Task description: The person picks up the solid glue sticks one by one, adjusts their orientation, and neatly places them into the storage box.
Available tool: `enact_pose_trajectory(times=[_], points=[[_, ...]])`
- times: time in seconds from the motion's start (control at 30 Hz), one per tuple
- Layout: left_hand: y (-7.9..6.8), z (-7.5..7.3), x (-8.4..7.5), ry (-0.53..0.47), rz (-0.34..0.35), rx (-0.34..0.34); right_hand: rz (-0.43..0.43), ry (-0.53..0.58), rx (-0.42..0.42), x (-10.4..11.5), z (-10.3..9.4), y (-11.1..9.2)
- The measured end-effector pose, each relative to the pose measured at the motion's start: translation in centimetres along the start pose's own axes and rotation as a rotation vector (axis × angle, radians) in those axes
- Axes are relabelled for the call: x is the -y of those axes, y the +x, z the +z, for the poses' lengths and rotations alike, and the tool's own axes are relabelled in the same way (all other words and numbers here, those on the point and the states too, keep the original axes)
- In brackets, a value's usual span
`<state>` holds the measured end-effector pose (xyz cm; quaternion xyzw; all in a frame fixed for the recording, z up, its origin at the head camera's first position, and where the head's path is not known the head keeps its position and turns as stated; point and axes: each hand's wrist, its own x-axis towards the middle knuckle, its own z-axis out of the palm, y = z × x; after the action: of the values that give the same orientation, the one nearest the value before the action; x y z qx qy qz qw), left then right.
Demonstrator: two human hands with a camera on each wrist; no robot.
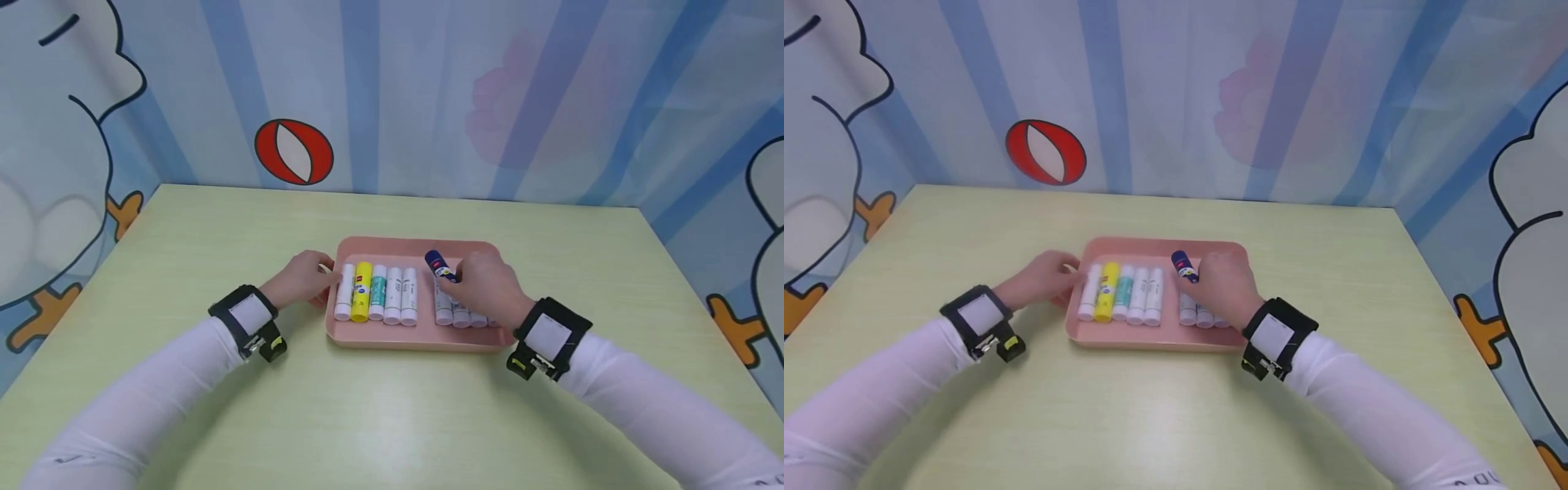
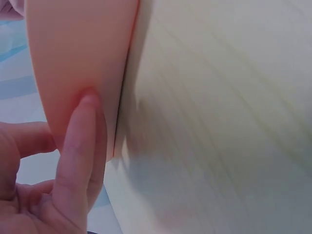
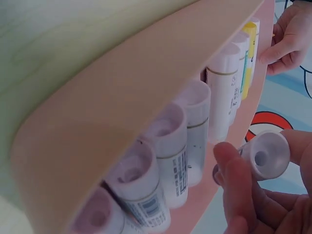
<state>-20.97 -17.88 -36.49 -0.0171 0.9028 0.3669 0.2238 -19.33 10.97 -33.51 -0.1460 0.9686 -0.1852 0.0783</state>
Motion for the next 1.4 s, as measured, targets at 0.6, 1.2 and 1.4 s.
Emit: enact_pose_trajectory(times=[0.6,1.2,1.4], points=[[0.3,0.2,-0.2,-0.028,-0.004,-0.003,0.069,-0.255,0.195,2.3,1.2,1.6],[0.4,0.5,-0.7,0.002,-0.016,-0.007,0.019,-0.360,0.267,2.5,2.2,1.7],[0.5,0.4,-0.6,0.004,-0.008,-0.003,0.005,-0.359,0.282,2.5,1.9,1.6]])
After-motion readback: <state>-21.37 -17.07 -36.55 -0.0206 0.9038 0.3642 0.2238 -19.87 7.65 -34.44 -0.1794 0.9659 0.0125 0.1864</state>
